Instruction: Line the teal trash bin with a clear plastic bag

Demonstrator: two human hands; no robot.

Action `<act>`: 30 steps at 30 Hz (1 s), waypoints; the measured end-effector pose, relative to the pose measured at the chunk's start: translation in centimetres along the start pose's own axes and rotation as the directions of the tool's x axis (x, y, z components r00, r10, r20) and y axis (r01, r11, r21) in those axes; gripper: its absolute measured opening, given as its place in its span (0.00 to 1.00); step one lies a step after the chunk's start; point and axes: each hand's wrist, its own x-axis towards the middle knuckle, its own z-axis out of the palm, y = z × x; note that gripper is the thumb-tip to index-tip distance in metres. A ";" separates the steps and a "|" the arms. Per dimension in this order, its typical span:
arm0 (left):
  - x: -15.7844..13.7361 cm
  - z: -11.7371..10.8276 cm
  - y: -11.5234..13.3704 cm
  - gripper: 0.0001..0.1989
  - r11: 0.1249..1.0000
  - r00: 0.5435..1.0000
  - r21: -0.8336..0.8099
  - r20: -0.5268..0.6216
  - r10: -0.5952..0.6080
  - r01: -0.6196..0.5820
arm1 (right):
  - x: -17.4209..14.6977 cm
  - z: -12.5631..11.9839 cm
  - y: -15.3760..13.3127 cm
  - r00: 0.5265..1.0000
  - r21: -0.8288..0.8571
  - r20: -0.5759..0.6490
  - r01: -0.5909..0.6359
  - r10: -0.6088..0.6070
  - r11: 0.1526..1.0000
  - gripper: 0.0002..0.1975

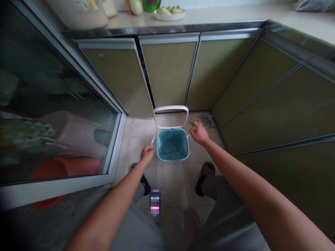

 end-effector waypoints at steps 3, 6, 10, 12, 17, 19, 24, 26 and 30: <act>2.1 0.1 0.0 0.19 0.982 0.987 -0.115 -0.037 -0.158 0.153 | -2.5 3.7 4.8 0.944 0.075 0.083 -0.327 0.321 0.942 0.17; 3.5 0.3 0.1 0.30 0.954 0.967 -0.168 -0.015 -0.254 0.248 | -4.5 6.7 7.7 0.838 0.176 0.161 -0.545 0.522 0.820 0.19; 4.4 1.4 0.1 0.33 0.908 0.943 -0.258 0.067 -0.325 0.331 | -5.7 8.1 8.2 0.756 0.313 0.376 -0.648 0.536 0.695 0.26; 4.6 2.0 0.3 0.31 0.887 0.940 -0.313 0.094 -0.327 0.340 | -5.8 8.0 7.7 0.705 0.331 0.463 -0.700 0.538 0.633 0.25; 4.1 2.4 1.4 0.24 0.856 0.952 -0.430 0.027 -0.306 0.288 | -5.6 7.5 6.6 0.642 0.343 0.565 -0.754 0.517 0.560 0.15; 3.5 2.2 2.1 0.20 0.857 0.958 -0.454 -0.019 -0.285 0.246 | -5.4 7.2 6.2 0.648 0.391 0.543 -0.758 0.534 0.522 0.16; 1.1 1.4 4.3 0.13 0.870 0.976 -0.491 -0.162 -0.143 0.046 | -5.3 4.9 4.5 0.704 0.524 0.415 -0.703 0.577 0.481 0.16; -0.2 0.8 5.4 0.12 0.874 0.982 -0.485 -0.171 -0.079 -0.014 | -5.4 3.4 3.6 0.735 0.578 0.389 -0.665 0.556 0.474 0.16; -3.6 -1.5 7.5 0.14 0.903 0.964 -0.373 -0.229 0.131 -0.212 | -6.5 -0.1 1.3 0.800 0.686 0.347 -0.572 0.489 0.450 0.17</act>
